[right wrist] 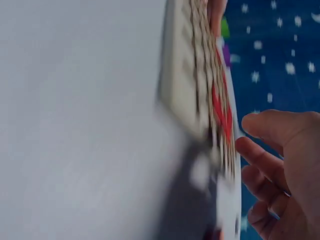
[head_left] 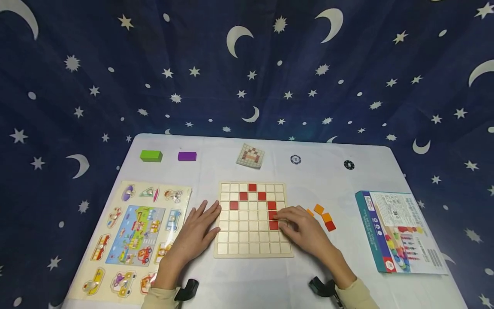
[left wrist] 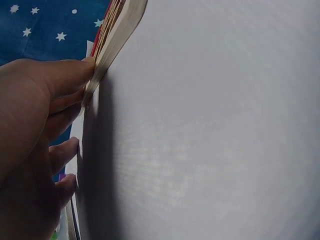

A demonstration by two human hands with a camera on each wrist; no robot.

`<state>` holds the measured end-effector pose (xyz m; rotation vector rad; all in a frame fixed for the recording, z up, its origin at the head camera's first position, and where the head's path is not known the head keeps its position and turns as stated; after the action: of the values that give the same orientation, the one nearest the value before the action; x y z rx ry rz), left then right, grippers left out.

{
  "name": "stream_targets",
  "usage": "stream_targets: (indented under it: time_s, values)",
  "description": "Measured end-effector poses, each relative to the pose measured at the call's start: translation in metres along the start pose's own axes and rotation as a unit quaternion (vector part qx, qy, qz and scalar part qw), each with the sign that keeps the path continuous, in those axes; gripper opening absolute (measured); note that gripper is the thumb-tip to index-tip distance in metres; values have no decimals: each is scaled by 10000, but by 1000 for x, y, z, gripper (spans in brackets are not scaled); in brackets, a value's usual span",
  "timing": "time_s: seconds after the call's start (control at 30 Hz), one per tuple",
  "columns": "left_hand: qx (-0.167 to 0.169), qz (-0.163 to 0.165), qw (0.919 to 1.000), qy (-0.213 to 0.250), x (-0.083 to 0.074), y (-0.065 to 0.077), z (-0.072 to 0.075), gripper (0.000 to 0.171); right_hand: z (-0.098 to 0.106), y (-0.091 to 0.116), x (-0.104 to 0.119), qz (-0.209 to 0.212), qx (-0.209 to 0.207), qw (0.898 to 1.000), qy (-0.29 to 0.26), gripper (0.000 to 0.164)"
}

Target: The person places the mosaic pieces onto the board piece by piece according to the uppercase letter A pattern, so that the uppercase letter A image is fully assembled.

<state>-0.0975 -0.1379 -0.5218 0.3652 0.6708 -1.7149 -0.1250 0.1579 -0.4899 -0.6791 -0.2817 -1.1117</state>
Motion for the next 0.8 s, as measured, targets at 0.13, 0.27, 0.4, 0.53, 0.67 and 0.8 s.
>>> stream_targets:
  time_s: [0.13, 0.27, 0.4, 0.53, 0.67, 0.8]
  values:
    - [-14, 9, 10000, -15, 0, 0, 1, 61, 32, 21, -28, -370, -594, 9939, 855, 23]
    - [-22, 25, 10000, 32, 0, -1, 0, 61, 49, 33, -41, -640, -1035, 9778, 1704, 28]
    - [34, 40, 10000, 31, 2, 0, -3, 62, 50, 37, -43, -713, -1066, 9722, 1959, 27]
    - [112, 106, 9999, 29, 3, 0, -5, 62, 47, 39, -46, -818, -1046, 9716, 1959, 22]
    - [113, 110, 9999, 18, 2, -1, -3, 62, 47, 40, -49, -888, -1069, 9726, 1863, 20]
    - [46, 28, 10000, 7, 0, -1, -1, 61, 47, 39, -47, -814, -1117, 9757, 1703, 19]
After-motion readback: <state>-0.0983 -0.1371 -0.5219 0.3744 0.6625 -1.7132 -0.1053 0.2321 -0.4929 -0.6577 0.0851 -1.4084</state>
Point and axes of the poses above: each hand's wrist, its own y-axis away from the middle knuckle, its own z-axis out of the back of the hand, x = y × z, the point moved 8 cm from there along -y, towards the middle knuckle, and after that the axes turned 14 degrees about -x, right-handed, at the moved point
